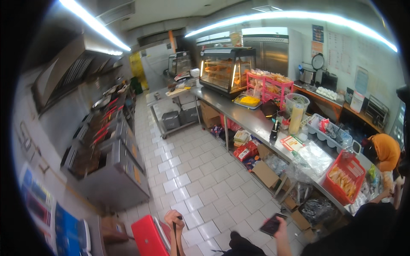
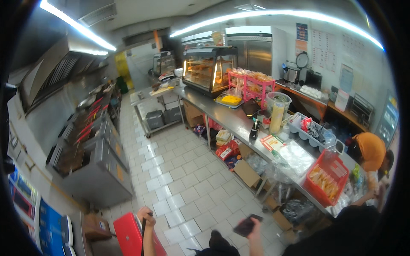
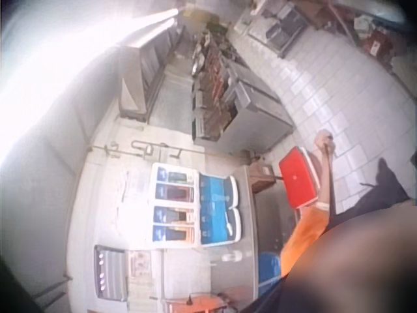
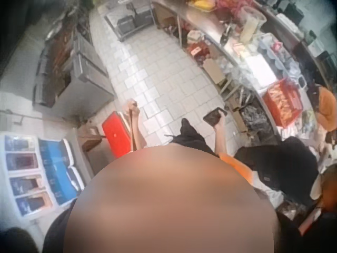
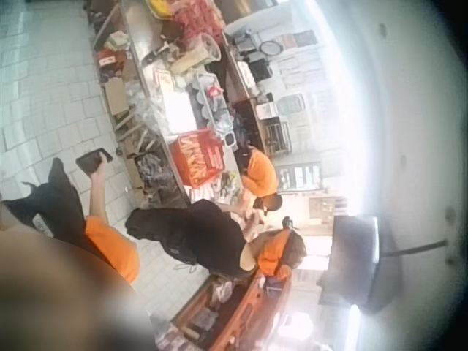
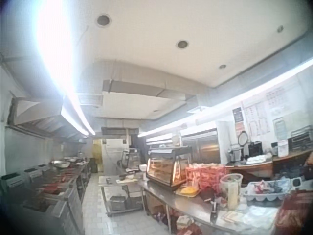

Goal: The person assembles flat-folded paper food containers at a counter. They unfold the containers, fold the sides into shape, and place the finished units on the counter.

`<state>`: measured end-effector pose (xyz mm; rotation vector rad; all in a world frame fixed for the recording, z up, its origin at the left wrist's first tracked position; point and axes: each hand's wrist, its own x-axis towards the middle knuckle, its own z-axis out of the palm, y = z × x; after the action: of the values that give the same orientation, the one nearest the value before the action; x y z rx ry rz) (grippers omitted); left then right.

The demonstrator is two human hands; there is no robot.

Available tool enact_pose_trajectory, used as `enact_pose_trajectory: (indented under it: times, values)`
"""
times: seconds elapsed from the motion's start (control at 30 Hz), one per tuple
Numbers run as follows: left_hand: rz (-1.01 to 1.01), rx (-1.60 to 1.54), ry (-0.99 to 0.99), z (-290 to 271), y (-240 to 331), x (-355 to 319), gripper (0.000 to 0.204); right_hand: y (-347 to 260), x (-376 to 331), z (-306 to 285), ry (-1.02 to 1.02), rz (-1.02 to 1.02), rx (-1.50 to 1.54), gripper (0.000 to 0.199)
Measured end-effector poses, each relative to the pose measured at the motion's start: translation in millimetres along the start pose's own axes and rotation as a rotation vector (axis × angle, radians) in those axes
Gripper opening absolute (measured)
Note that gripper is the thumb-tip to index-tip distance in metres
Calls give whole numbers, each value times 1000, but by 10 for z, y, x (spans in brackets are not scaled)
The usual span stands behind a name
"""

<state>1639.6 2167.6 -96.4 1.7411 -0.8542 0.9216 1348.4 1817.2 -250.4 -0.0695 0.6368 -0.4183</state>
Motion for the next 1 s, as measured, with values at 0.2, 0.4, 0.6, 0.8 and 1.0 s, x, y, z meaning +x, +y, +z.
enact_pose_trajectory:
  times: [0.2,0.4,0.6,0.8,1.0]
  values:
    - [131,-21,20,1376,-1192,866,55,-685,1332,229,586,-184,362,38]
    - [-88,-51,200,1804,-2255,1095,56,-537,2841,1819,304,-114,142,38]
    - [-229,110,273,2648,-3297,954,60,-64,4039,3906,-44,93,-186,40]
    - [-218,92,358,3892,-4578,1954,60,259,5281,4470,135,321,-28,44]
    - [2,-234,34,5608,-5030,3269,57,-519,6209,4394,114,-68,40,41]
